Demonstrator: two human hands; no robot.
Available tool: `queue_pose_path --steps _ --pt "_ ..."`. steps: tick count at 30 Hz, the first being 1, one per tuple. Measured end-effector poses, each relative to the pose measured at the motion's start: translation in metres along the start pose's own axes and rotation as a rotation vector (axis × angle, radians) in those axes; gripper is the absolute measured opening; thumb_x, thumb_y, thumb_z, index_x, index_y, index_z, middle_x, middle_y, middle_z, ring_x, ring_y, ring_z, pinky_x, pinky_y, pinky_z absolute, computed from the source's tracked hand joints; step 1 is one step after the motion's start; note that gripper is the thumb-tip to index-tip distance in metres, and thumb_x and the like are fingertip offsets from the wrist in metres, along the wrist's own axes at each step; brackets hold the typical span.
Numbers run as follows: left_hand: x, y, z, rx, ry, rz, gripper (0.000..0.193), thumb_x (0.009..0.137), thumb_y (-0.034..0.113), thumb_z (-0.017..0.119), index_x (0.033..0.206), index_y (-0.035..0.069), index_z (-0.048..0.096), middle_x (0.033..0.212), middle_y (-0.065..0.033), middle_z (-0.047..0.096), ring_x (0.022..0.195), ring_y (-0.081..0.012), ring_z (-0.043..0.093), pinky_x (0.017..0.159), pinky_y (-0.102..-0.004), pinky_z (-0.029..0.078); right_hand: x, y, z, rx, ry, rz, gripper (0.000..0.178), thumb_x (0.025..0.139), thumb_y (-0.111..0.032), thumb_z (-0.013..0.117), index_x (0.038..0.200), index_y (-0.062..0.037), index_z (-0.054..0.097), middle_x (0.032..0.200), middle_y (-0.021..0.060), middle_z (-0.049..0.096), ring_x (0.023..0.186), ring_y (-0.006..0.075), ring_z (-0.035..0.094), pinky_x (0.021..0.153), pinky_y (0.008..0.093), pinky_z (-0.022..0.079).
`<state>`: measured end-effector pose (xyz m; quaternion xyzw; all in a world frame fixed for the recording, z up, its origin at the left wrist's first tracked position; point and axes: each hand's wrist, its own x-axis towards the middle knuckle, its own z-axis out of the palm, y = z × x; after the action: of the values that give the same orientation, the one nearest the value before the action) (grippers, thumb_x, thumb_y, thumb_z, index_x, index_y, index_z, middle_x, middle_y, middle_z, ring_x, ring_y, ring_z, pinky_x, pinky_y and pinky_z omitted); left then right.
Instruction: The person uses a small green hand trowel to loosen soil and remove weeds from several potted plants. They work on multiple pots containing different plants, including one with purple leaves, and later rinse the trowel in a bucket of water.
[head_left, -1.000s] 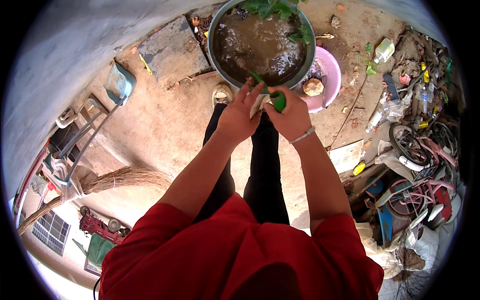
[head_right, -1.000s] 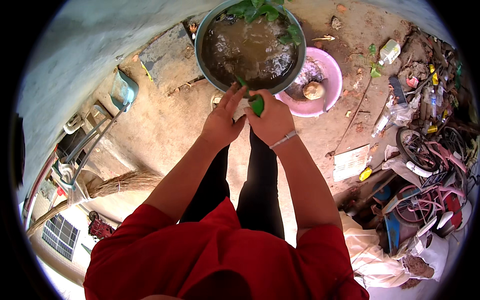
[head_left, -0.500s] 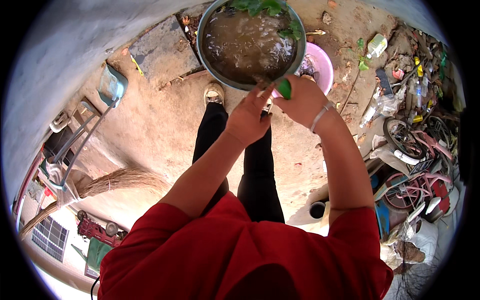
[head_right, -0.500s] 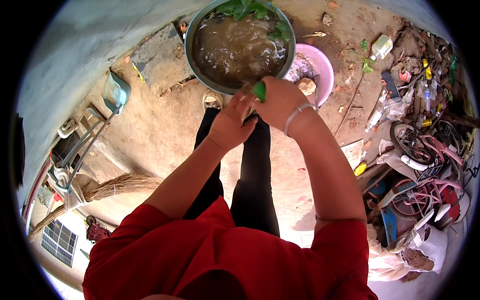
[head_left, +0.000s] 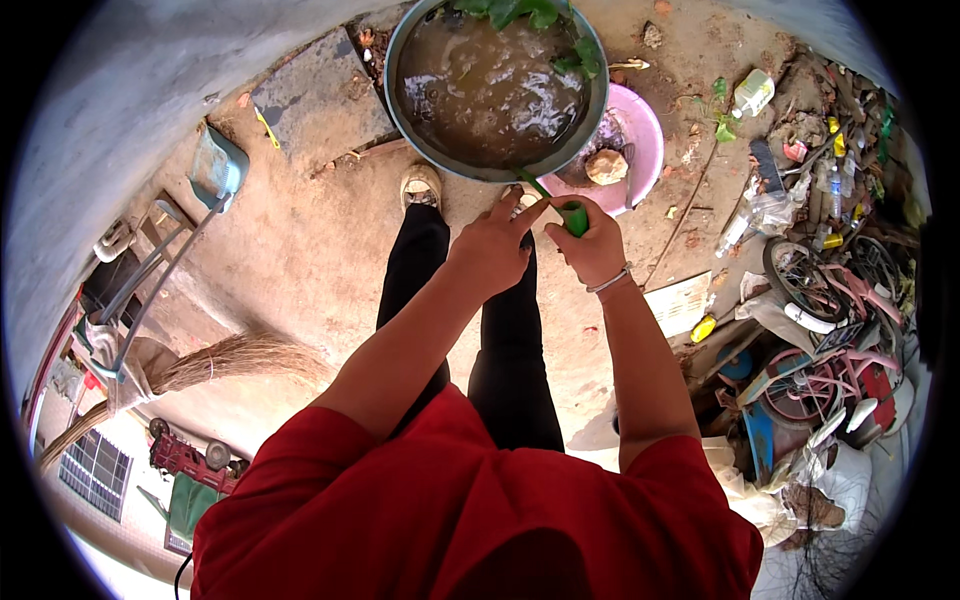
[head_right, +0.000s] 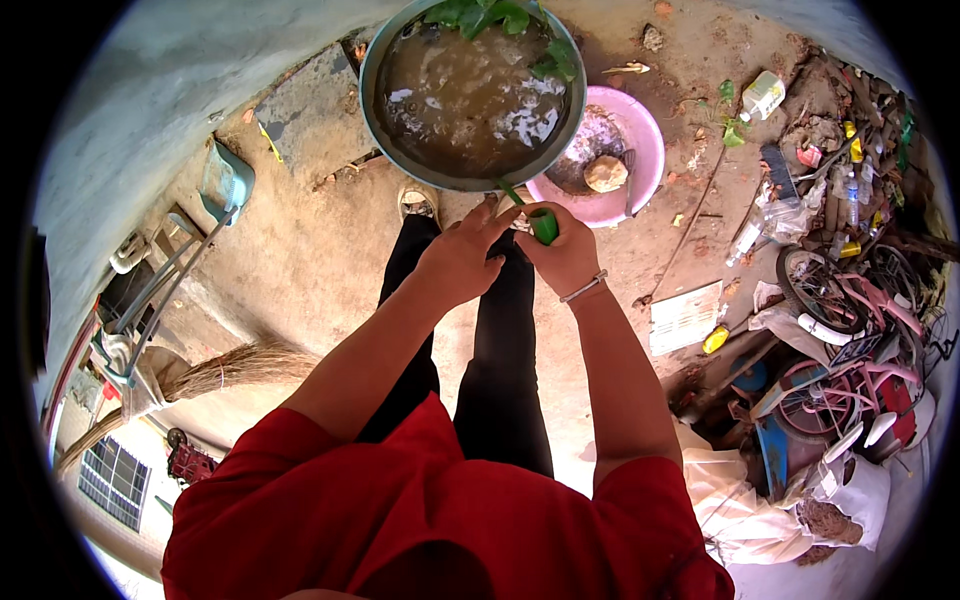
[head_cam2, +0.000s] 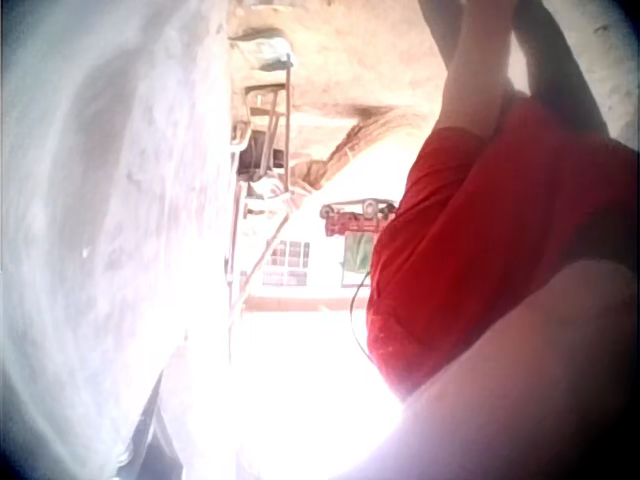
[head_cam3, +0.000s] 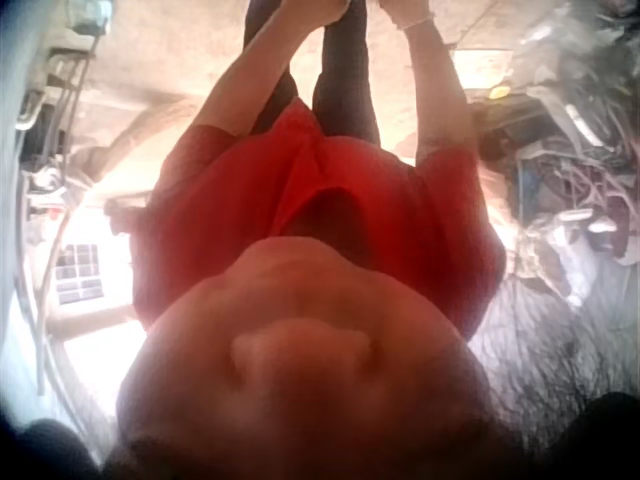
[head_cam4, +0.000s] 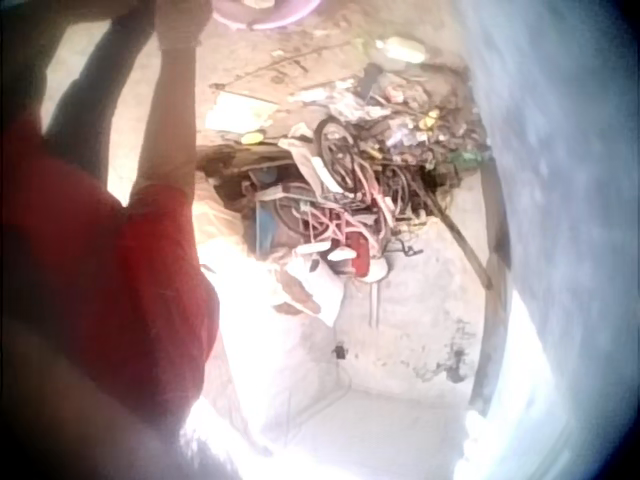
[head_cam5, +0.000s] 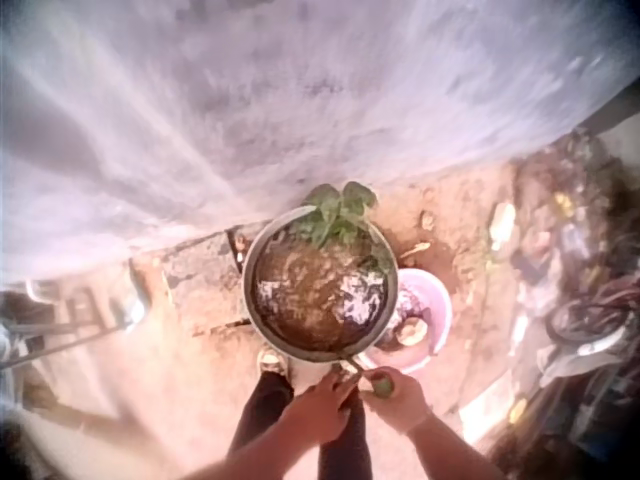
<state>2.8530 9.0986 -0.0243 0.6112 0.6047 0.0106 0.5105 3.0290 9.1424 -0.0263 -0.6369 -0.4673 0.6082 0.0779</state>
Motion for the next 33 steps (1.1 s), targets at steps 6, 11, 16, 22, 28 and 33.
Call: queue_pose_path --steps 6,11,16,22,28,33 --pt "-0.005 0.001 -0.002 -0.039 0.021 0.005 0.071 0.081 0.015 0.066 0.145 0.021 0.037 0.145 -0.0210 0.038 0.122 -0.0408 0.050 0.098 -0.0436 0.048 -0.010 -0.010 0.009 0.217 -0.012 0.140 0.030 0.080 -0.005 0.071 0.109 -0.0053 0.062 0.066 0.0000 0.058 0.050 0.0060 0.052 0.045 0.0226 0.041" --pt "-0.004 -0.002 -0.003 -0.097 0.137 0.083 0.065 0.079 0.013 0.067 0.140 0.020 0.044 0.144 -0.0190 0.039 0.119 -0.0403 0.052 0.097 -0.0438 0.048 -0.013 -0.021 0.009 0.248 -0.003 0.206 0.030 0.081 -0.005 0.071 0.110 -0.0051 0.062 0.066 0.0006 0.059 0.050 0.0064 0.051 0.045 0.0227 0.041" --pt "-0.002 -0.010 -0.007 -0.109 0.200 0.182 0.058 0.077 0.010 0.066 0.133 0.019 0.053 0.141 -0.0166 0.044 0.116 -0.0372 0.055 0.096 -0.0429 0.049 -0.026 -0.023 0.011 -0.016 0.029 0.078 0.031 0.078 -0.008 0.072 0.107 -0.0050 0.063 0.077 0.0045 0.064 0.064 0.0119 0.060 0.059 0.0268 0.049" --pt "0.006 -0.006 -0.019 -0.124 0.310 0.230 0.060 0.075 0.008 0.066 0.132 0.022 0.055 0.133 -0.0138 0.052 0.114 -0.0333 0.056 0.093 -0.0415 0.050 -0.023 -0.066 -0.002 0.010 -0.022 0.246 0.030 0.077 -0.009 0.073 0.105 -0.0045 0.063 0.079 0.0064 0.065 0.065 0.0129 0.062 0.062 0.0288 0.050" --pt "0.010 0.003 -0.033 -0.111 0.223 0.284 0.059 0.075 0.008 0.066 0.132 0.022 0.056 0.133 -0.0121 0.053 0.115 -0.0318 0.056 0.096 -0.0407 0.047 -0.033 -0.078 -0.015 0.006 0.012 0.211 0.030 0.078 -0.011 0.074 0.105 -0.0042 0.063 0.078 0.0065 0.065 0.061 0.0113 0.060 0.059 0.0276 0.049" --pt "0.008 0.015 -0.032 -0.125 0.349 0.395 0.055 0.075 0.010 0.067 0.129 0.018 0.058 0.132 -0.0135 0.052 0.112 -0.0334 0.055 0.096 -0.0410 0.048 -0.059 -0.080 -0.023 0.124 0.081 0.233 0.029 0.080 -0.004 0.072 0.107 -0.0043 0.063 0.078 0.0019 0.062 0.061 0.0066 0.056 0.056 0.0240 0.047"
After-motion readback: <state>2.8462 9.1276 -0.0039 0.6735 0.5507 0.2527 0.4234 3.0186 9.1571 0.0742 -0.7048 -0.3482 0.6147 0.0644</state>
